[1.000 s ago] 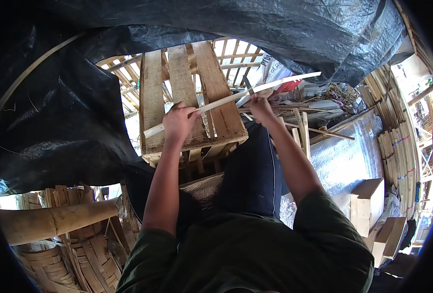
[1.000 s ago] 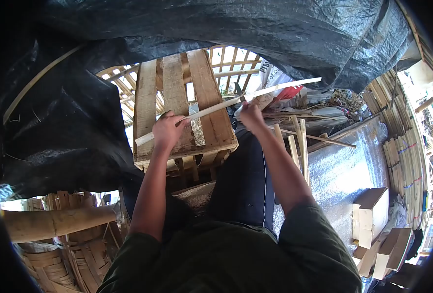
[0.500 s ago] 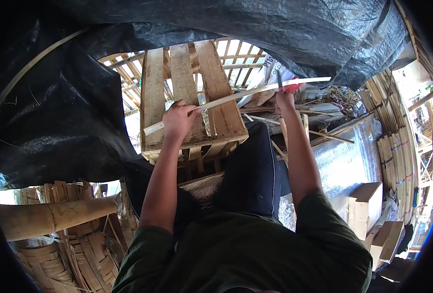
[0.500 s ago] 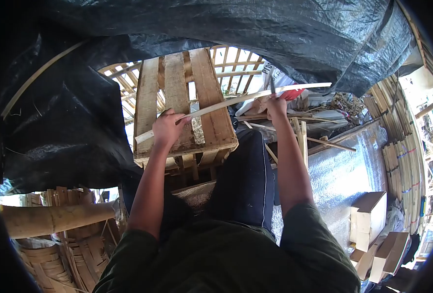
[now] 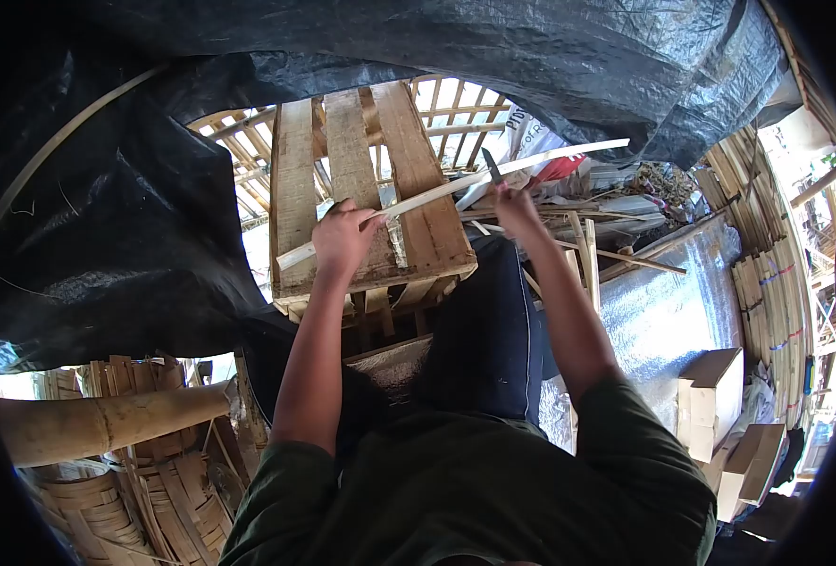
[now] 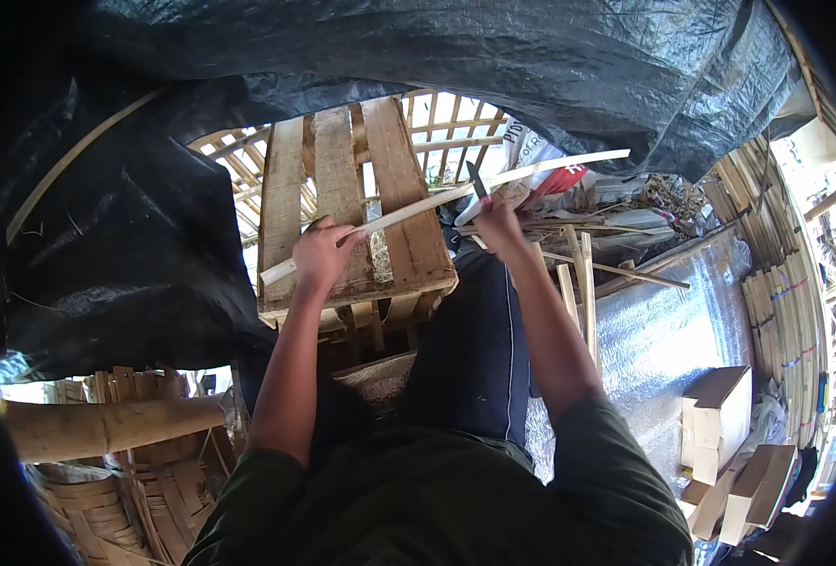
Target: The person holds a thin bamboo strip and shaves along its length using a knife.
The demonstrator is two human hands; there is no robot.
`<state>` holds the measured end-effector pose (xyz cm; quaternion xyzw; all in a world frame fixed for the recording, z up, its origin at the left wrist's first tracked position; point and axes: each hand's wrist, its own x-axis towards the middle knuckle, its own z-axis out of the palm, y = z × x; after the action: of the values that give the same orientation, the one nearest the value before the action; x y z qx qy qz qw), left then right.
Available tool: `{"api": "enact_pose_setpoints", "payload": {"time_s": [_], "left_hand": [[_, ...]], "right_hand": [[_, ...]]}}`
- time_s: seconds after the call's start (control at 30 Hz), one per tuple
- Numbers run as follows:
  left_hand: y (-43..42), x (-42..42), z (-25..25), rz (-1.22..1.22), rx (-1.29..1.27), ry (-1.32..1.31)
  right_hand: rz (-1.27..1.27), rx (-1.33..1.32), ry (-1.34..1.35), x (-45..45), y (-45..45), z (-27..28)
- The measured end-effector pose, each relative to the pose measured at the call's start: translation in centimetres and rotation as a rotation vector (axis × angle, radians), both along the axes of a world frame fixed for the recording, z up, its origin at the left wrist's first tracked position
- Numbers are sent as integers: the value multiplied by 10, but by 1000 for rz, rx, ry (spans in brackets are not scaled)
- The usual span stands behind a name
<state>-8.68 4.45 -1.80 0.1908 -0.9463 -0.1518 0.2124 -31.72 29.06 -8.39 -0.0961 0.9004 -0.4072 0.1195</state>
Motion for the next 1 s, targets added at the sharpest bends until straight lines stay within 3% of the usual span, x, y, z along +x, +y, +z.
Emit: {"api": "enact_pose_setpoints", "payload": {"time_s": [0.03,0.1,0.17,0.3,0.37,0.4,0.43,0.5,0.53,0.57,0.6,0.67,0.7,0.77,0.8,0.83,0.9,0.93,0.97,1.0], "left_hand": [[-1,0,-1,0,0,7],[-3,-1,-4,8,-6,17],[-4,-2,-5,-20,15,70],[-1,0,-5,-28,-6,65],[-3,-1,-4,-13,-14,71],[-3,0,-5,-8,-14,67],[-2,1,-6,-19,-21,88],[-3,-3,-4,-36,-37,117],[-3,-3,-5,-32,-34,121],[-1,-2,-7,-27,-28,122],[0,-1,-8,-31,-29,118],[-2,-1,-5,-20,-23,113],[-2,-1,-5,-19,-27,112],[-1,-1,-4,-28,-41,111],[-1,-3,-4,-30,-46,114],[-2,-3,-7,-29,-35,129],[-2,-2,-8,-38,-28,133],[-2,-2,-7,-39,-52,117],[-2,-2,-5,-34,-75,106],[-2,-2,-4,-31,-78,103]], "right_hand": [[4,-3,2,-12,12,8],[-350,-355,-320,-24,25,39],[-373,-347,-348,-3,24,55],[-132,-133,-198,32,-7,39],[-124,-253,-404,-17,15,35],[-324,-361,-352,-14,16,47],[-328,-358,-359,-19,19,25],[84,278,364,-43,18,-33],[23,141,150,2,-7,0],[19,139,146,14,-5,24],[-20,-23,-90,22,-2,42],[-9,-259,-504,4,10,51],[-8,-262,-504,-3,12,42],[-313,-295,-193,-11,15,28],[-175,44,21,-18,3,5],[-176,38,22,-15,-4,-6],[-23,53,361,4,-13,-22],[7,-68,-258,16,-3,48],[8,-72,-258,7,-2,50],[-147,-157,-265,-6,5,50]]}}
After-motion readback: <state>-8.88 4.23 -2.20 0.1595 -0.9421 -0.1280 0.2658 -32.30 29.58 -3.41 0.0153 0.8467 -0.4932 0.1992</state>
